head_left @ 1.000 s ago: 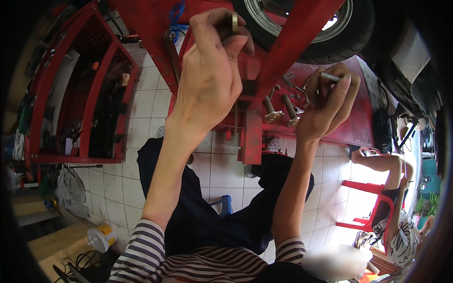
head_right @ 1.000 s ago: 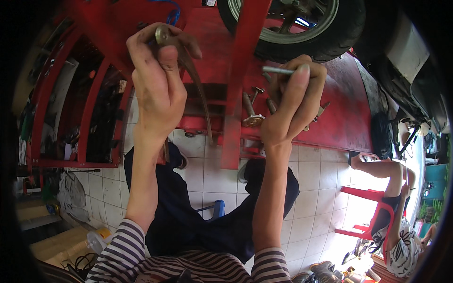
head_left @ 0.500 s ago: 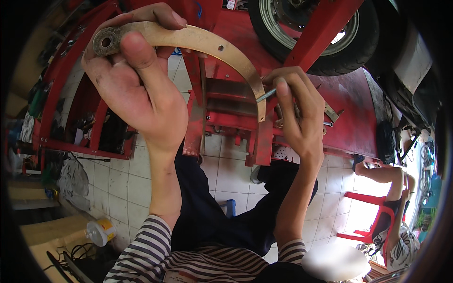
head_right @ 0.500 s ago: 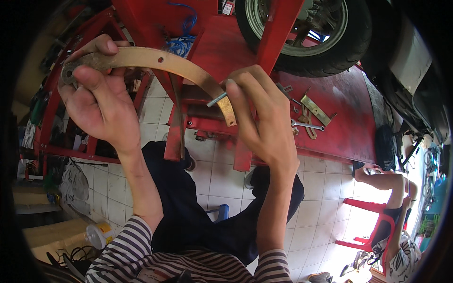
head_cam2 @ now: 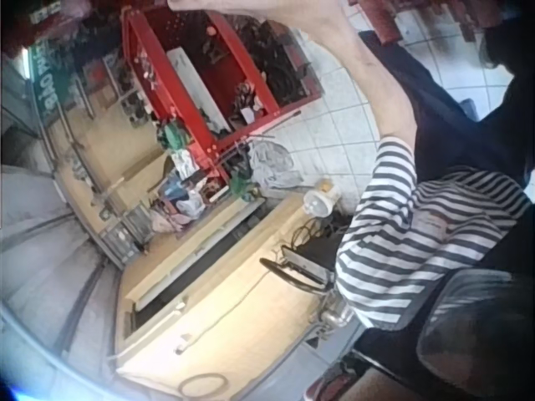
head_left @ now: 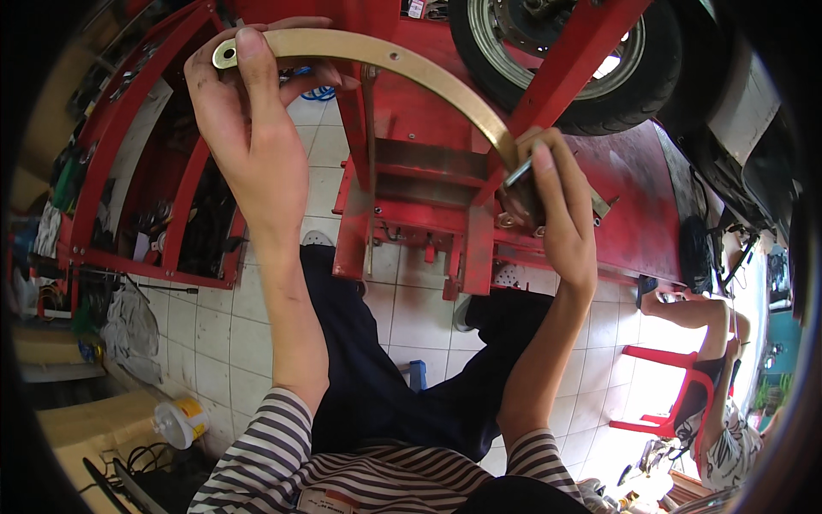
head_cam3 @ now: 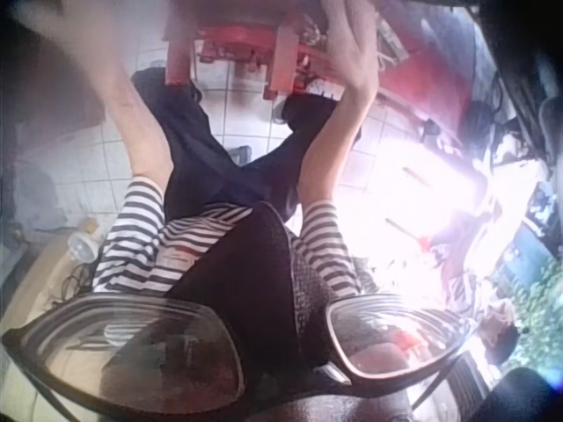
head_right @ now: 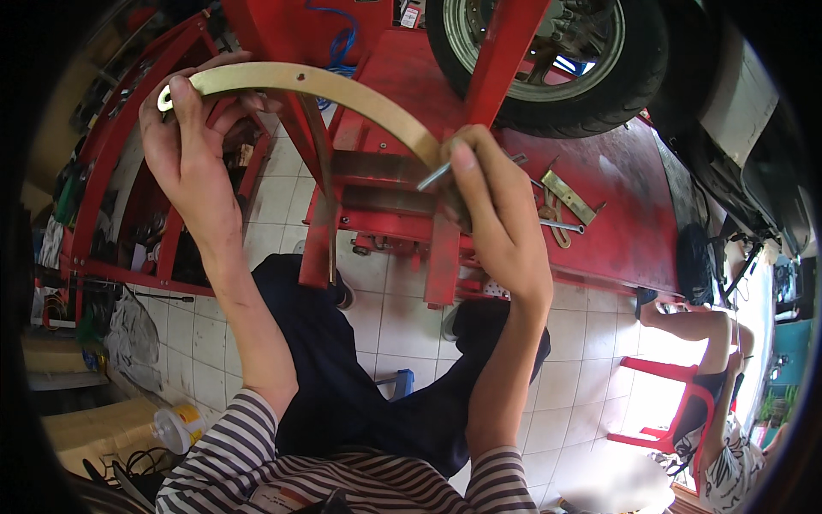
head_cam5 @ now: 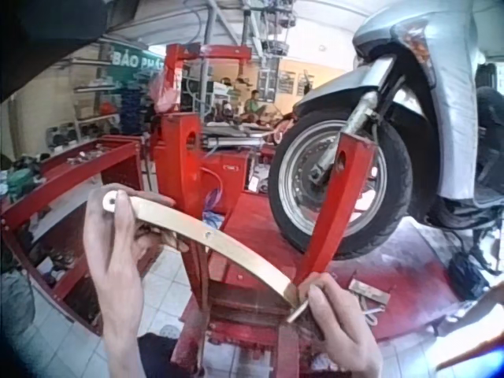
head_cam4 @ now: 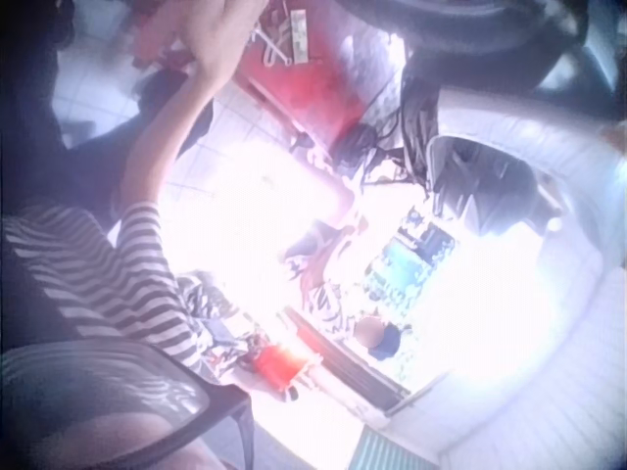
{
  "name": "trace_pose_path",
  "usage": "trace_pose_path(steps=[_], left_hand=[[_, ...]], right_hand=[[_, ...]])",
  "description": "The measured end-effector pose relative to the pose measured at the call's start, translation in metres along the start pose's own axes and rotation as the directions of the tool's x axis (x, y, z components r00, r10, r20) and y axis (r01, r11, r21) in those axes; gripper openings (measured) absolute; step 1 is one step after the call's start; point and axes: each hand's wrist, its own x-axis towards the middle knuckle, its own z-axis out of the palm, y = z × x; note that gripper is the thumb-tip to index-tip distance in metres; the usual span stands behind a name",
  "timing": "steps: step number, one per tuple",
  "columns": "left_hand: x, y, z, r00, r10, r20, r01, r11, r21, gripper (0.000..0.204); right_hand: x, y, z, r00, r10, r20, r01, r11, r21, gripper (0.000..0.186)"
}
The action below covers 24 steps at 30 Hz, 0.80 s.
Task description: The person assembles a red metal motorcycle stand by inserting a large threaded bolt through the frame, attaching metal plates, and tightening nuts and bolts using a wrench and by hand.
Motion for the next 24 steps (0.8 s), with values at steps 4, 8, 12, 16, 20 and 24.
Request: trace_pose_path(steps=[4, 8, 12, 16, 20, 24], left_hand=[[0.0, 0.005, -0.009, 0.984, -0.044, 0.171, 0.044, 0.999, 0.004, 0.022], [-0.003, 0.012, -0.007, 0.956, -0.102, 0.277, 0.143, 0.981, -0.132, 0.02], [-0.011, 0.024, -0.001, 0.935, -0.169, 0.311, 0.219, 0.966, -0.136, 0.015], [-0.034, 0.029, 0.005, 0.894, -0.209, 0.397, 0.317, 0.92, -0.229, 0.014], [-0.05, 0.041, 0.015, 0.8, -0.24, 0.55, 0.308, 0.951, -0.033, 0.018], [-0.063, 0.055, 0.018, 0.736, -0.168, 0.656, -0.028, 0.961, 0.277, 0.021]], right_hand=[[-0.004, -0.005, -0.007, 0.981, -0.082, -0.174, 0.075, 0.996, -0.051, 0.023], [-0.01, -0.015, -0.017, 0.971, -0.157, -0.181, 0.113, 0.966, -0.232, 0.023], [-0.025, -0.015, -0.032, 0.985, -0.083, -0.149, 0.028, 0.941, -0.337, 0.022], [-0.047, -0.038, -0.036, 0.976, -0.072, -0.204, -0.049, 0.844, -0.534, 0.022], [-0.064, -0.053, -0.056, 0.95, -0.233, -0.205, -0.018, 0.619, -0.785, 0.023], [-0.095, -0.057, -0.068, 0.915, -0.31, -0.258, -0.007, 0.627, -0.779, 0.022]])
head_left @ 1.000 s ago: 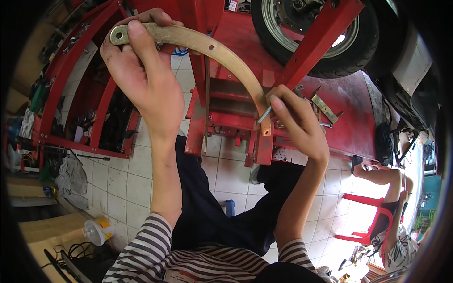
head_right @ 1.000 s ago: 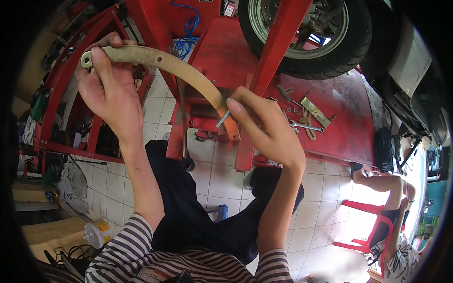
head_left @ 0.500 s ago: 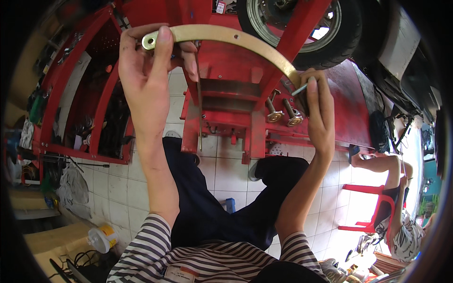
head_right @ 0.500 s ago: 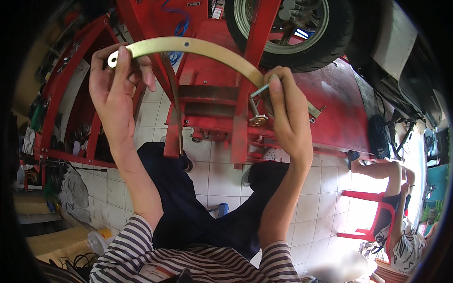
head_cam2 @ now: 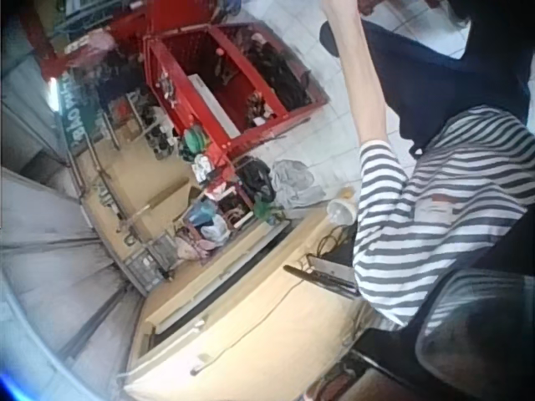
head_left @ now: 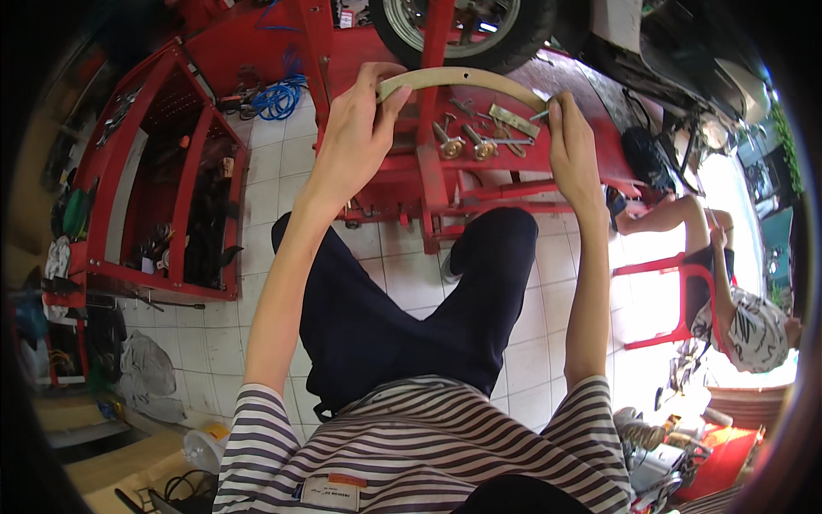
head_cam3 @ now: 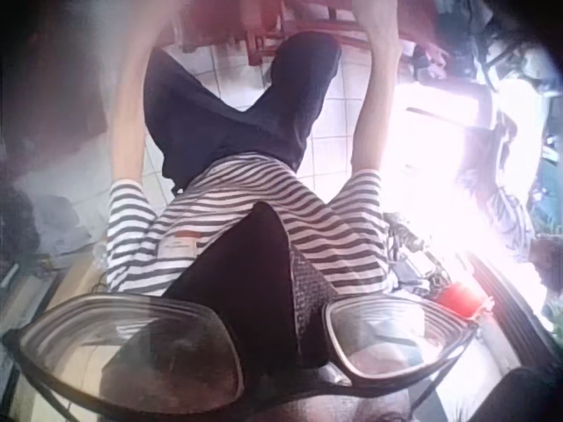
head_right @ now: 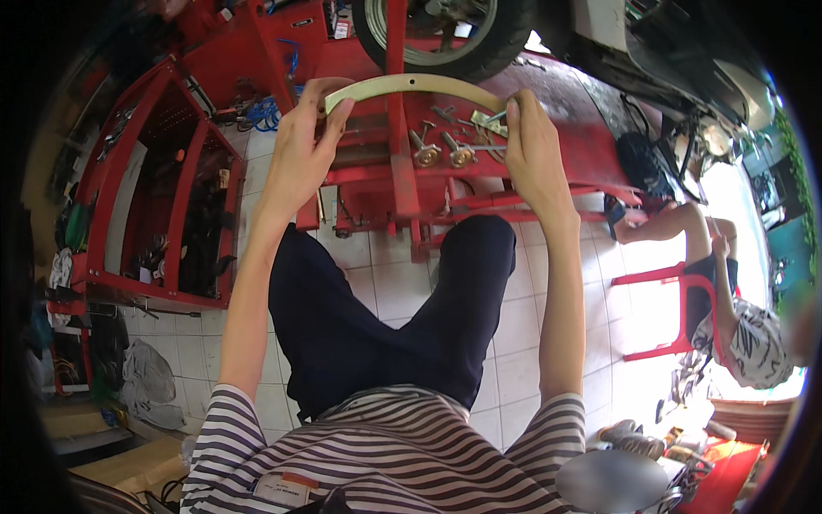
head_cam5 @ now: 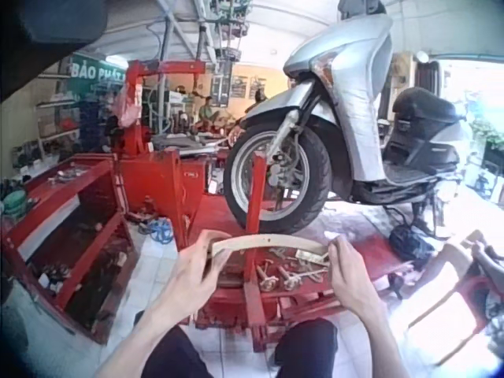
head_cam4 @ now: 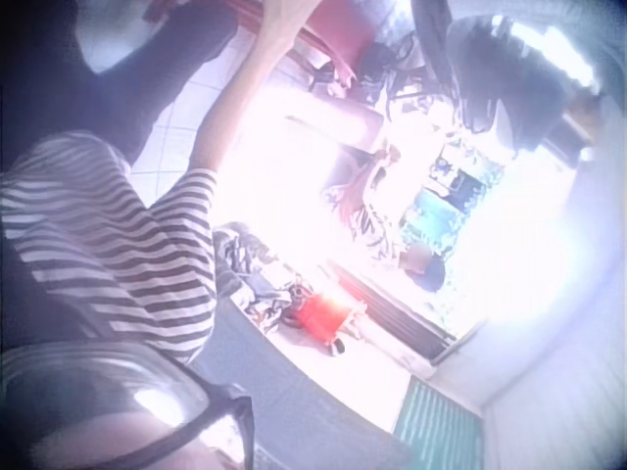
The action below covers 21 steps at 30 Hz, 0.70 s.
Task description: The person assembles a red metal motorcycle stand by inserting a large threaded bolt through the frame, attaching metal plates, and tightening nuts and bolts using a wrench and by hand.
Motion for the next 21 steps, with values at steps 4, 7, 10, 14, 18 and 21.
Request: trace_pose_path(steps=[4, 7, 10, 14, 18, 21], left_hand=[[-0.019, 0.0, 0.025, 0.985, 0.163, 0.054, -0.171, 0.952, 0.252, 0.024], [-0.025, -0.006, 0.054, 0.979, 0.176, 0.098, -0.198, 0.931, 0.306, 0.027], [-0.021, -0.024, 0.082, 0.975, 0.178, 0.13, -0.215, 0.905, 0.367, 0.028], [0.001, -0.075, 0.129, 0.947, 0.241, 0.213, -0.316, 0.817, 0.482, 0.027], [0.034, -0.105, 0.163, 0.933, 0.209, 0.294, -0.35, 0.724, 0.594, 0.025], [0.052, -0.122, 0.183, 0.93, 0.194, 0.311, -0.357, 0.678, 0.643, 0.025]], right_hand=[[-0.035, 0.008, -0.025, 0.995, 0.078, -0.058, -0.078, 0.997, -0.006, 0.021], [-0.058, 0.028, -0.03, 0.985, 0.16, -0.063, -0.166, 0.98, -0.109, 0.02], [-0.067, 0.069, -0.011, 0.984, 0.169, -0.058, -0.178, 0.959, -0.222, 0.018], [-0.062, 0.141, 0.026, 0.957, 0.281, -0.071, -0.289, 0.907, -0.306, 0.017], [-0.039, 0.202, 0.06, 0.919, 0.371, -0.136, -0.393, 0.891, -0.227, 0.018], [-0.037, 0.225, 0.076, 0.908, 0.344, -0.24, -0.385, 0.911, -0.149, 0.019]])
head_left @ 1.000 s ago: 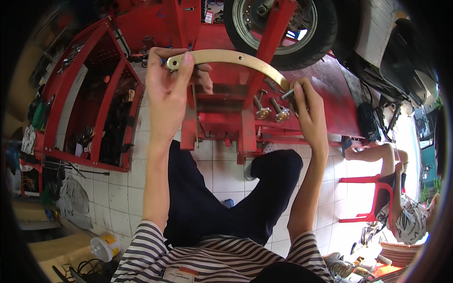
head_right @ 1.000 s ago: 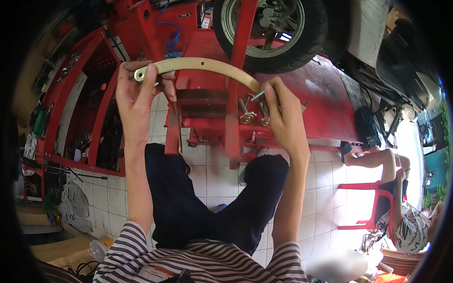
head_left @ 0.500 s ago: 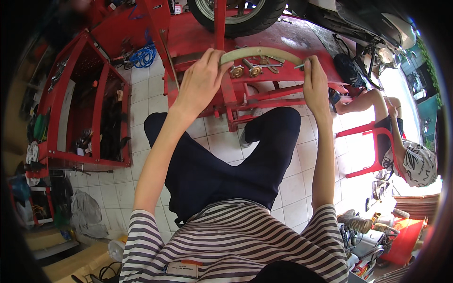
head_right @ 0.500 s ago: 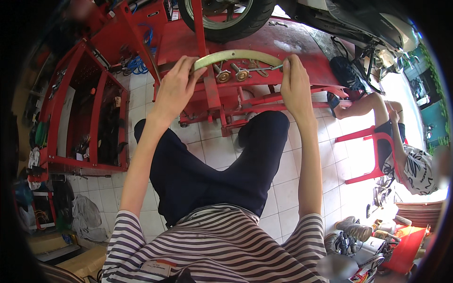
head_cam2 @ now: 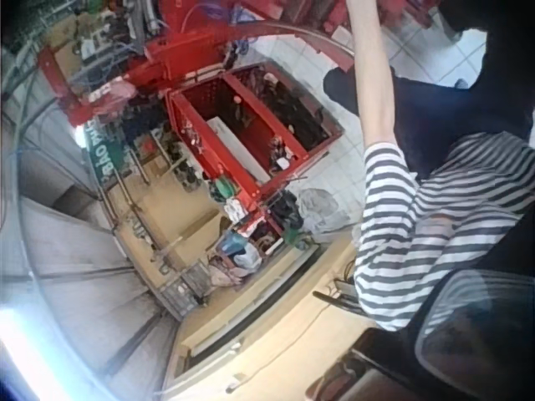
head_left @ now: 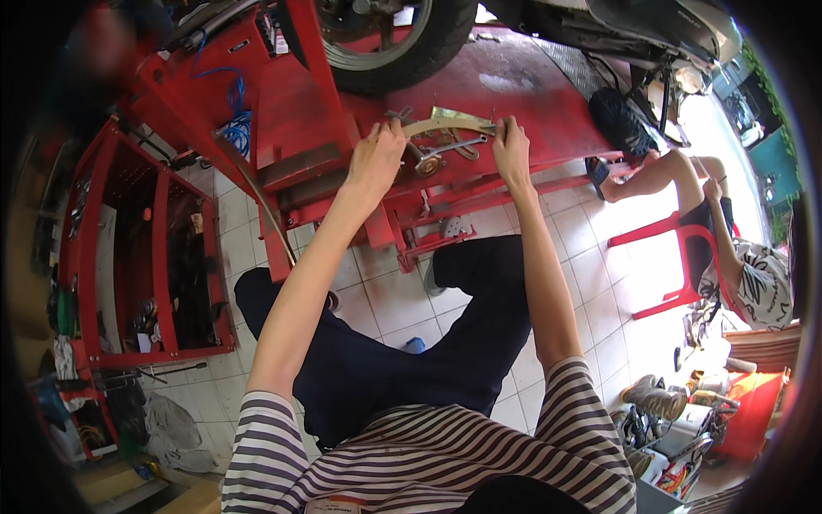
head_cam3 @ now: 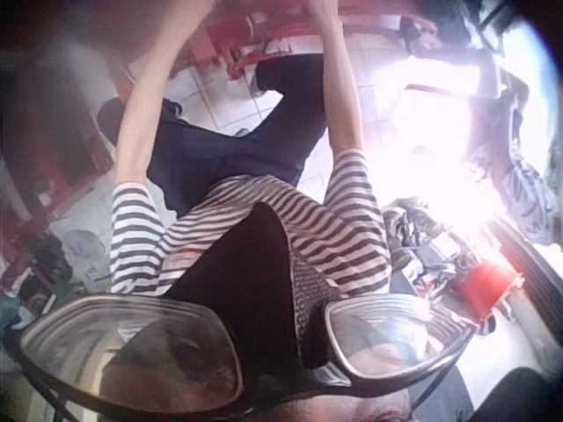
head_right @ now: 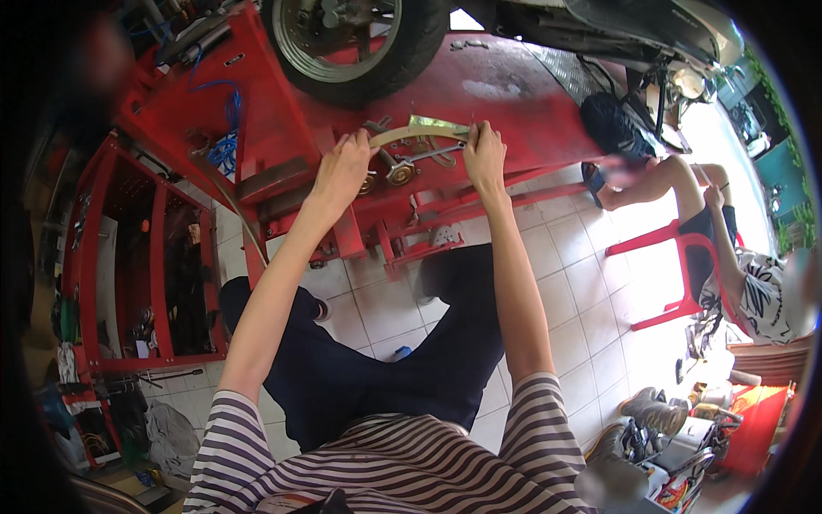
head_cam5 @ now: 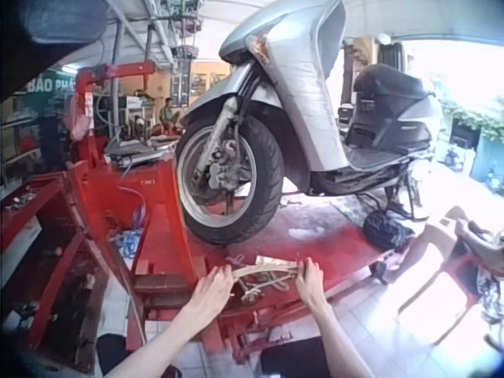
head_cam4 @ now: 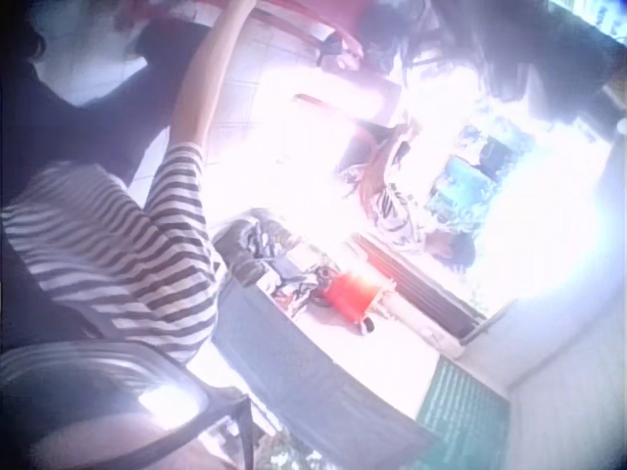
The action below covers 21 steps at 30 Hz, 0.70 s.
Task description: The person assembles a red metal motorcycle stand by inserting a large threaded bolt through the frame, attaching metal plates, and tightening nuts and bolts using a wrench and by hand.
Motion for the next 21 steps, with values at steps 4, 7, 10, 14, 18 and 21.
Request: trace_pose_path(steps=[4, 7, 10, 14, 18, 21], left_hand=[[0.012, -0.005, 0.013, 0.994, -0.057, 0.093, 0.055, 0.998, 0.025, 0.029], [0.021, -0.009, 0.025, 0.986, -0.086, 0.142, 0.086, 0.996, 0.005, 0.03], [0.022, -0.012, 0.031, 0.981, -0.083, 0.174, 0.08, 0.996, 0.027, 0.028], [0.024, -0.014, 0.042, 0.991, -0.008, 0.133, 0.011, 1.0, -0.016, 0.024], [0.033, -0.009, 0.05, 0.991, 0.004, 0.133, -0.001, 1.0, -0.023, 0.023], [0.039, -0.01, 0.056, 0.988, 0.019, 0.153, -0.021, 1.0, 0.013, 0.023]], right_hand=[[0.003, 0.0, 0.009, 0.998, 0.064, -0.017, -0.062, 0.994, 0.085, 0.02], [0.003, 0.017, 0.019, 0.998, 0.06, -0.011, -0.058, 0.992, 0.109, 0.021], [0.003, 0.017, 0.019, 0.994, 0.084, 0.072, -0.093, 0.987, 0.133, 0.022], [0.002, 0.027, 0.008, 0.987, 0.121, 0.108, -0.134, 0.983, 0.126, 0.025], [-0.001, 0.036, -0.005, 0.988, 0.086, 0.129, -0.103, 0.986, 0.13, 0.021], [-0.003, 0.042, -0.009, 0.981, 0.102, 0.163, -0.126, 0.982, 0.139, 0.019]])
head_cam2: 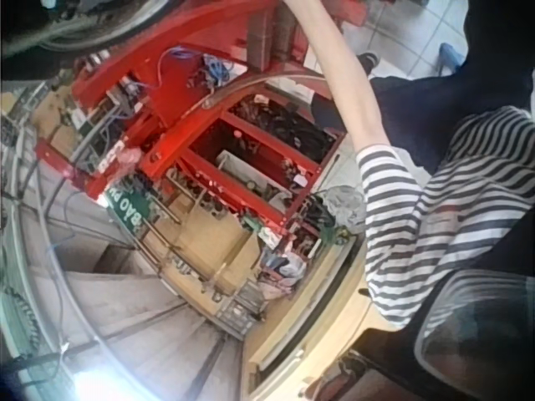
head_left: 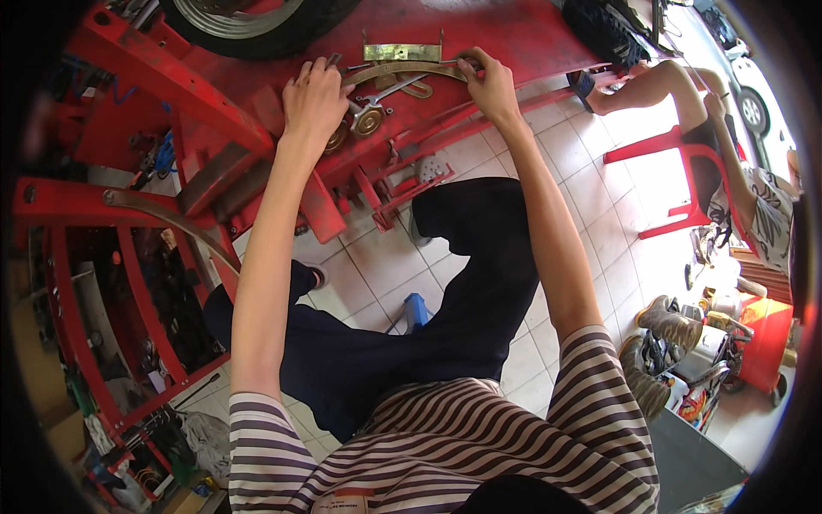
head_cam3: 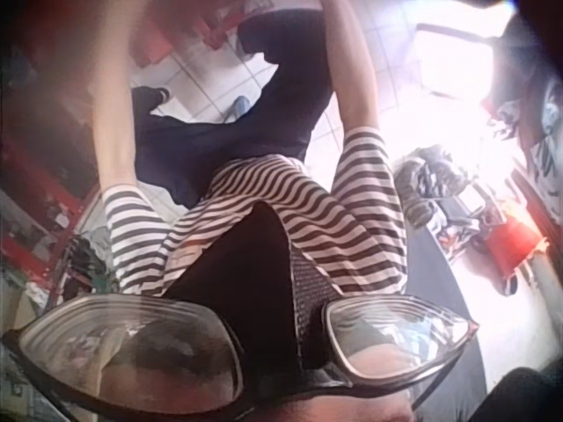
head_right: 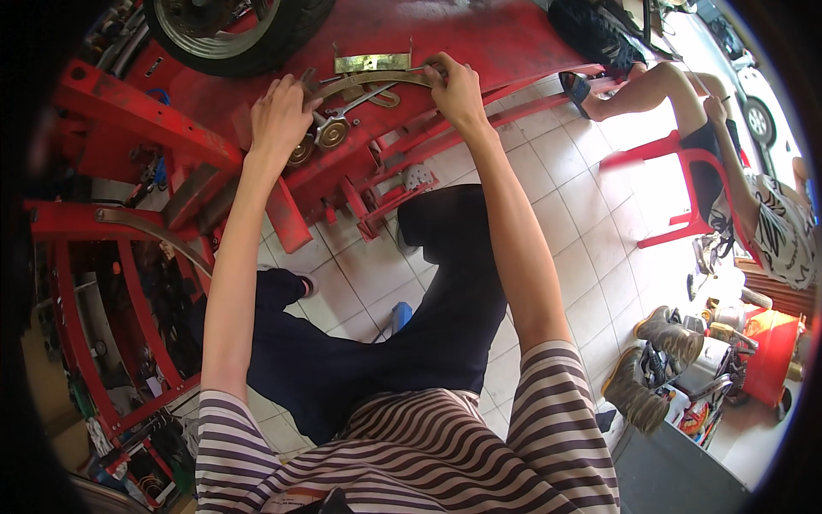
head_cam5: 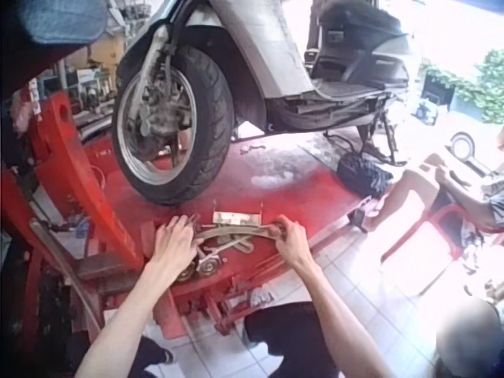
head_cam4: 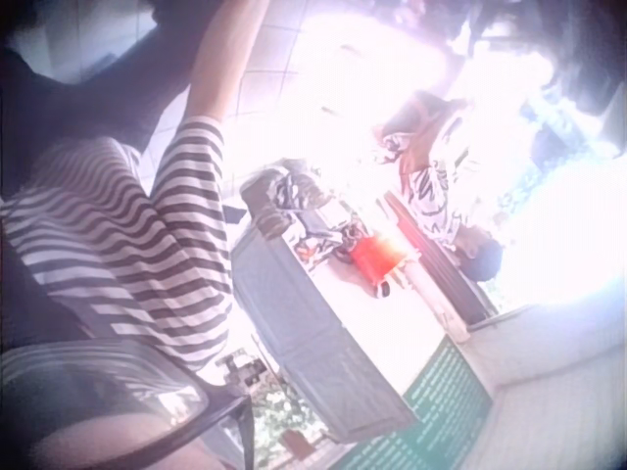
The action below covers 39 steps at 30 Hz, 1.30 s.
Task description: The person assembles a red metal motorcycle stand by inserting a large threaded bolt through the frame, attaching metal plates, and tightening nuts and bolts using a wrench and by hand.
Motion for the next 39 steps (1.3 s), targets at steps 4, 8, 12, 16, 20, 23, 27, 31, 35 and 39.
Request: trace_pose_path(steps=[4, 8, 12, 16, 20, 23, 27, 31, 35, 39], left_hand=[[0.004, 0.007, 0.006, 1.0, -0.009, 0.01, 0.008, 1.0, 0.01, 0.025], [0.003, 0.006, 0.007, 1.0, -0.006, -0.003, 0.006, 1.0, -0.017, 0.03], [0.005, 0.007, 0.01, 0.999, -0.01, 0.042, 0.012, 0.999, -0.037, 0.033], [0.002, 0.01, 0.008, 0.998, -0.008, -0.066, 0.002, 0.996, -0.089, 0.04], [-0.014, 0.02, -0.032, 0.966, 0.02, -0.257, -0.084, 0.967, -0.24, 0.047], [-0.043, 0.026, -0.063, 0.928, 0.053, -0.368, -0.191, 0.917, -0.351, 0.045], [-0.083, 0.012, -0.068, 0.824, -0.002, -0.566, -0.214, 0.925, -0.315, 0.047], [-0.103, -0.011, -0.071, 0.685, -0.042, -0.728, -0.181, 0.957, -0.225, 0.048], [-0.105, -0.021, -0.085, 0.542, -0.099, -0.835, -0.118, 0.974, -0.192, 0.047], [-0.114, -0.028, -0.111, 0.436, 0.092, -0.895, -0.138, 0.99, 0.034, 0.04]], right_hand=[[0.0, 0.016, 0.0, 0.997, -0.071, -0.03, 0.066, 0.99, -0.128, 0.02], [-0.003, 0.014, 0.0, 0.992, -0.125, -0.009, 0.12, 0.964, -0.236, 0.022], [-0.006, 0.007, -0.005, 0.992, -0.126, -0.006, 0.117, 0.94, -0.321, 0.024], [-0.005, 0.009, -0.011, 0.994, -0.085, 0.067, 0.1, 0.955, -0.279, 0.025], [-0.009, 0.007, -0.016, 0.993, -0.04, 0.107, 0.06, 0.979, -0.196, 0.027], [-0.01, 0.007, -0.019, 0.993, -0.065, 0.096, 0.079, 0.985, -0.151, 0.028], [-0.011, 0.004, -0.022, 0.996, -0.041, 0.078, 0.05, 0.992, -0.12, 0.026], [-0.002, -0.006, -0.018, 0.991, -0.132, 0.022, 0.134, 0.981, -0.141, 0.023], [0.007, -0.038, -0.002, 0.973, -0.205, -0.11, 0.201, 0.979, -0.04, 0.027], [0.003, -0.094, 0.013, 0.939, -0.237, -0.248, 0.26, 0.963, 0.066, 0.036]])
